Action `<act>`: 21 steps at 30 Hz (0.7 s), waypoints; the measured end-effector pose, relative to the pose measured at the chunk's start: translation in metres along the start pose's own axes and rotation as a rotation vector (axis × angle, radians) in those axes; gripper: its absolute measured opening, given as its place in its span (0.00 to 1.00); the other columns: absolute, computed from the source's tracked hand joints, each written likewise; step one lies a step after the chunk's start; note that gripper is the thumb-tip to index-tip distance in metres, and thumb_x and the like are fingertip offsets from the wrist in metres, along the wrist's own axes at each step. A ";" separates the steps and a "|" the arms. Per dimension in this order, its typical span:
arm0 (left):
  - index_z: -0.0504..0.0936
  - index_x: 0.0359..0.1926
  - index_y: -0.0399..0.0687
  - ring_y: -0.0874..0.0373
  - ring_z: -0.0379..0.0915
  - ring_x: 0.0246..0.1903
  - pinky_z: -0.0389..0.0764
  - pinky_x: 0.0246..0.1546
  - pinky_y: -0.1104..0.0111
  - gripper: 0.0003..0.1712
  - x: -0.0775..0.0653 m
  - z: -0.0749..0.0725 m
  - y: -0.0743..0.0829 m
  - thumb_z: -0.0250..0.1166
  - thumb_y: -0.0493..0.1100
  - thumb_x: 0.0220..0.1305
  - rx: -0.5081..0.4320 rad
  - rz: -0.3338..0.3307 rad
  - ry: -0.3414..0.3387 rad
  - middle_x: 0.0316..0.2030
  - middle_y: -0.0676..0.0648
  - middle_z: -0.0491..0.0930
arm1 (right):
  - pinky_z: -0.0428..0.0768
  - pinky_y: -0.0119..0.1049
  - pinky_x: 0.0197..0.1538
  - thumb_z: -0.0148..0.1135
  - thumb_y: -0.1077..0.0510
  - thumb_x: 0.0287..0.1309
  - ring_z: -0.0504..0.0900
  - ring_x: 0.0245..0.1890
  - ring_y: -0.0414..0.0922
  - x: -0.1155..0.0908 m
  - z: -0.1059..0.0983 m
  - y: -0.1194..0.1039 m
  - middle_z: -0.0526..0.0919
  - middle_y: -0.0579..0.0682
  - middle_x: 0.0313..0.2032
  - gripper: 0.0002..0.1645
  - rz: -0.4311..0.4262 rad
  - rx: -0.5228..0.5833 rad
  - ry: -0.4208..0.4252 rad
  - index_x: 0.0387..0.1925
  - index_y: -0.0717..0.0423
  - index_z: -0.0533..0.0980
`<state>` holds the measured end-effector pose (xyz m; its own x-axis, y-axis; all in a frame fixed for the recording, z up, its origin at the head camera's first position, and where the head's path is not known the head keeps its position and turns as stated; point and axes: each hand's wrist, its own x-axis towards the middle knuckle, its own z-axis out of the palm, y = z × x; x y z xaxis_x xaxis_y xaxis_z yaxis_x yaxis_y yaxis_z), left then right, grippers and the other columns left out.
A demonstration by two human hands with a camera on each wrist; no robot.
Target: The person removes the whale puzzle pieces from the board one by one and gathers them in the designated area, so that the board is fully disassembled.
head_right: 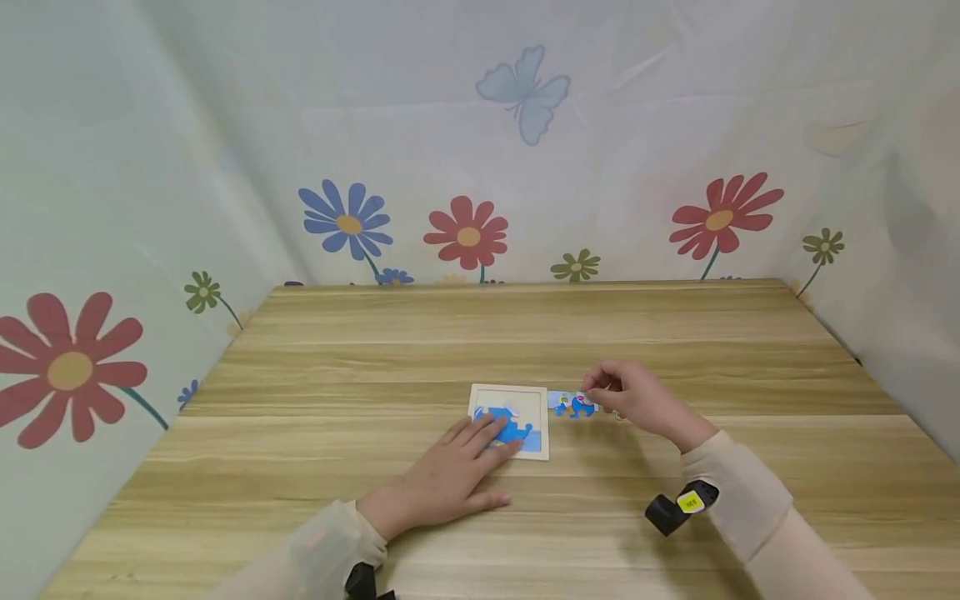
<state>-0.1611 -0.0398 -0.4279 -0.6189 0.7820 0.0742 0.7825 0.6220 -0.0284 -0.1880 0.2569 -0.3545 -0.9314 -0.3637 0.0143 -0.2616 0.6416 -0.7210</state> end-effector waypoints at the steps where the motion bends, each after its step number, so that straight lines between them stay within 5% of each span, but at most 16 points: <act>1: 0.57 0.73 0.60 0.48 0.48 0.74 0.54 0.73 0.52 0.40 0.000 0.000 0.000 0.43 0.71 0.67 0.000 0.000 0.000 0.74 0.44 0.54 | 0.71 0.29 0.23 0.58 0.61 0.64 0.71 0.23 0.41 -0.001 -0.001 0.001 0.77 0.53 0.28 0.06 0.002 0.002 -0.002 0.38 0.62 0.76; 21: 0.57 0.74 0.60 0.48 0.47 0.75 0.53 0.73 0.52 0.40 0.000 -0.001 0.000 0.43 0.71 0.68 -0.011 -0.005 -0.014 0.74 0.45 0.53 | 0.71 0.30 0.22 0.57 0.64 0.64 0.69 0.20 0.37 -0.020 -0.012 0.029 0.75 0.50 0.25 0.05 0.021 0.001 -0.056 0.36 0.64 0.76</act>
<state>-0.1606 -0.0401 -0.4267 -0.6233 0.7796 0.0607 0.7803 0.6252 -0.0175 -0.1803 0.2905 -0.3679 -0.9210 -0.3874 -0.0395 -0.2419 0.6488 -0.7215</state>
